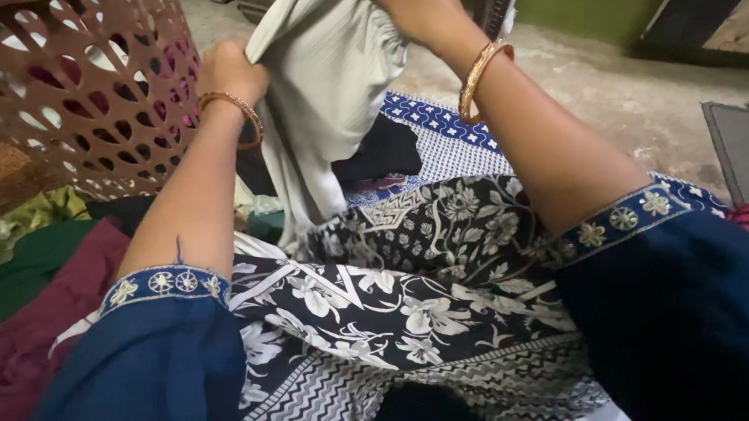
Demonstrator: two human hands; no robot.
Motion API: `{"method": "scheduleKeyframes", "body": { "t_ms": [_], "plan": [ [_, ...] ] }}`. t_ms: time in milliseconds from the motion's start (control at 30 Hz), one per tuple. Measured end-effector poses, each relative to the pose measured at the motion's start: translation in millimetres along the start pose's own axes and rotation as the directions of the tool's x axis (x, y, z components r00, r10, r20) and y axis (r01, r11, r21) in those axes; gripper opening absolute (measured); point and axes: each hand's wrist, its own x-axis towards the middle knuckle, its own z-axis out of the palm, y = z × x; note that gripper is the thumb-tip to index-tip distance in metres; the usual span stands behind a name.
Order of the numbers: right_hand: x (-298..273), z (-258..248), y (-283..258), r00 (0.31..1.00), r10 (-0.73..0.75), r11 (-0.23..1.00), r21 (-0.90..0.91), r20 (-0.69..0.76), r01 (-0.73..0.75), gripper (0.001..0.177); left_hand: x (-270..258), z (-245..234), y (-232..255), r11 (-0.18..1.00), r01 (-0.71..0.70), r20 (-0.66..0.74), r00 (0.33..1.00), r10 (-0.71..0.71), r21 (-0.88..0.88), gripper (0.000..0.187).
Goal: The person folds several garments one by one, including a black shirt, a dark gray shirt, a white shirt, and a maroon shirt. Each item is smoothed, folded into a compact rectangle, and placed on a growing stack on the mat.
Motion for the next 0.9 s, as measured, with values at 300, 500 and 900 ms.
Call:
{"method": "scheduleKeyframes", "body": {
  "t_ms": [300,500,900],
  "plan": [
    [-10.8,17.9,-12.6,0.99,0.074,0.858,0.513,-0.123,-0.001,0.032,35.9,32.8,-30.6,0.992,0.029,-0.098,0.994,-0.041,-0.121,0.031],
    [-10.2,22.4,13.0,0.921,0.389,0.605,0.747,0.024,-0.275,0.027,36.9,33.2,-10.5,0.993,-0.065,-0.197,0.979,0.045,-0.096,0.028],
    [18.1,25.2,61.7,0.987,0.151,0.607,0.793,-0.049,-0.053,0.038,35.1,17.6,-35.0,0.929,-0.199,0.068,0.98,0.187,0.311,0.031]
  ]
}}
